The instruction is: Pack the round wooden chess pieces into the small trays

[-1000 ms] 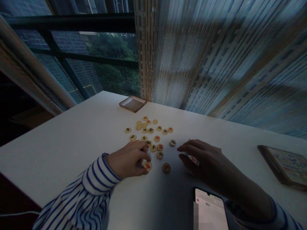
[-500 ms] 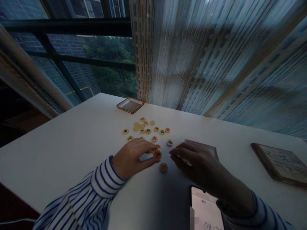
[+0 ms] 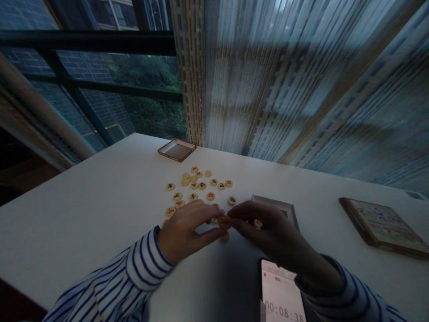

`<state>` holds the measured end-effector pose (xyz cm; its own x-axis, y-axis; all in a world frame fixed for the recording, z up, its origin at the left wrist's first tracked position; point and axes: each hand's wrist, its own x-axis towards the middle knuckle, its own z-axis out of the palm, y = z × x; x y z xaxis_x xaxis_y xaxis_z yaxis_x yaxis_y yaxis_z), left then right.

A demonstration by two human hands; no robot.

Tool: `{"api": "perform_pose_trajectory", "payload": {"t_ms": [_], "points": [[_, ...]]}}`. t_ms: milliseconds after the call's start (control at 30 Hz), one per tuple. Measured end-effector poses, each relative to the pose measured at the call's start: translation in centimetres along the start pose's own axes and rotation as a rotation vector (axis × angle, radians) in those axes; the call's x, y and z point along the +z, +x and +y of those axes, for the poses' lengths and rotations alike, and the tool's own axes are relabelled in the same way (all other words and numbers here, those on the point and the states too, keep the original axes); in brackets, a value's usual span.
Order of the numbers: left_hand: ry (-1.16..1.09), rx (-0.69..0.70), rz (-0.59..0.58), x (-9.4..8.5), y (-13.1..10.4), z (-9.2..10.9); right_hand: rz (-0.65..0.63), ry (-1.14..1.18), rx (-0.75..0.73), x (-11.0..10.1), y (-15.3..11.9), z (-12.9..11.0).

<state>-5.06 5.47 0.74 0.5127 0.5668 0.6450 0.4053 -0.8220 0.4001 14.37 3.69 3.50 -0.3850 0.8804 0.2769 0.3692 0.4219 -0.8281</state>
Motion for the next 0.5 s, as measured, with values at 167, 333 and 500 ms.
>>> {"api": "perform_pose_trajectory", "payload": {"t_ms": [167,333,500], "points": [[-0.177,-0.058,-0.009,-0.33,-0.04,0.25,-0.030,0.158,0.057,-0.10,0.14,0.20],[-0.213,-0.136,0.072,-0.32,0.05,0.61,0.010,0.218,0.032,-0.08,0.12,0.43],[-0.262,-0.143,0.080,-0.01,0.07,0.76,-0.071,0.132,-0.001,-0.75,-0.20,0.25]]}}
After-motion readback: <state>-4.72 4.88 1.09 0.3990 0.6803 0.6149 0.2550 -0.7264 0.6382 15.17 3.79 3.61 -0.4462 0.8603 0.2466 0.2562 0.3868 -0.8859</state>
